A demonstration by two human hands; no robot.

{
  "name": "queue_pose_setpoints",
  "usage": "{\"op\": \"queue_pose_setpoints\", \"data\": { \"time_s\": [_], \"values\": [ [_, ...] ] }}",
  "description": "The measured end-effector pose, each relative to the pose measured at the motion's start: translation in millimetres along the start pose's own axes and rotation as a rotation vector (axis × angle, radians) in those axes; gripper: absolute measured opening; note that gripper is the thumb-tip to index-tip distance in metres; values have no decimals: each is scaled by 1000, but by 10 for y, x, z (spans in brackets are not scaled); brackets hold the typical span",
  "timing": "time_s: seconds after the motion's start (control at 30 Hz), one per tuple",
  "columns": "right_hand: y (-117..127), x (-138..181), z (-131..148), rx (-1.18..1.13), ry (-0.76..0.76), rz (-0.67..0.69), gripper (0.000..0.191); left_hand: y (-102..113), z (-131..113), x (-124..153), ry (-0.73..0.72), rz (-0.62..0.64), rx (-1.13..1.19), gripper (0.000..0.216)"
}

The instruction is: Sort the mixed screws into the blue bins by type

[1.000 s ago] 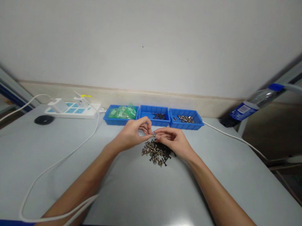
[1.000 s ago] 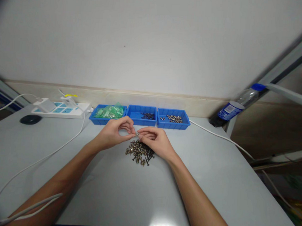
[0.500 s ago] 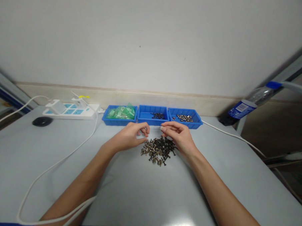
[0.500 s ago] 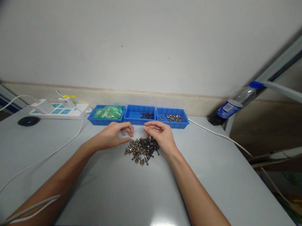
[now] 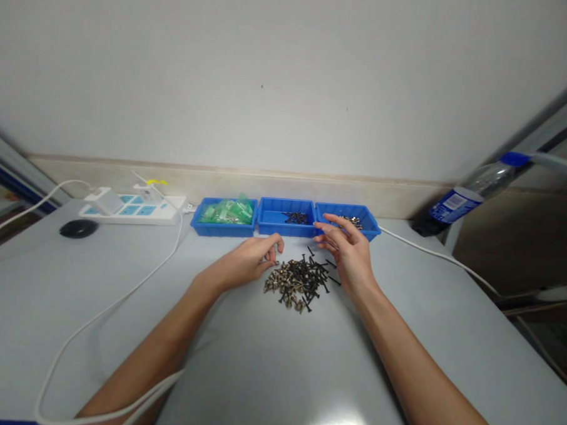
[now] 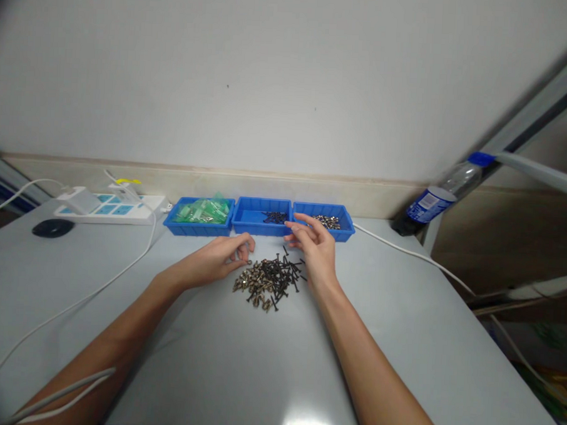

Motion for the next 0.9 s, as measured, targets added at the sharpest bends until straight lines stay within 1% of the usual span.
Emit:
{"op": "queue_pose_setpoints", "data": {
  "time_s": [0.1, 0.27, 0.5, 0.63, 0.73, 0.8, 0.9],
  "values": [
    [-22, 9, -22, 26, -17, 33, 30, 48, -24, -13, 20, -19, 64, 21],
    [-83, 39, -19, 112, -8, 127, 29, 131, -31, -22, 42, -120, 144, 30],
    [-216, 128, -42, 225, 26, 353, 18, 212, -77, -18, 22, -237, 240, 27],
    [-268, 191, -60, 215, 16, 483, 25, 244, -121, 1, 6, -251, 247, 23],
    [-296, 224, -57, 191, -10, 542, 31, 247, -141, 9, -3, -232, 254, 22],
    [-307, 236, -57, 172, -45, 556, 32, 244, -146, 10, 2, -226, 265, 21],
    [-311, 237, -52, 124, -92, 531, 30, 237, -154, 9, 1, -229, 289, 19]
  ]
}}
Point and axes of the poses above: each hand's wrist, its own x-axis away from the middle knuckle, its own y-axis out of the back of the hand, z = x × y, the point moved 4 cm from there along -x, towards the middle knuckle, and after that the axes turned 7 degrees about y, right-handed, at the moved point
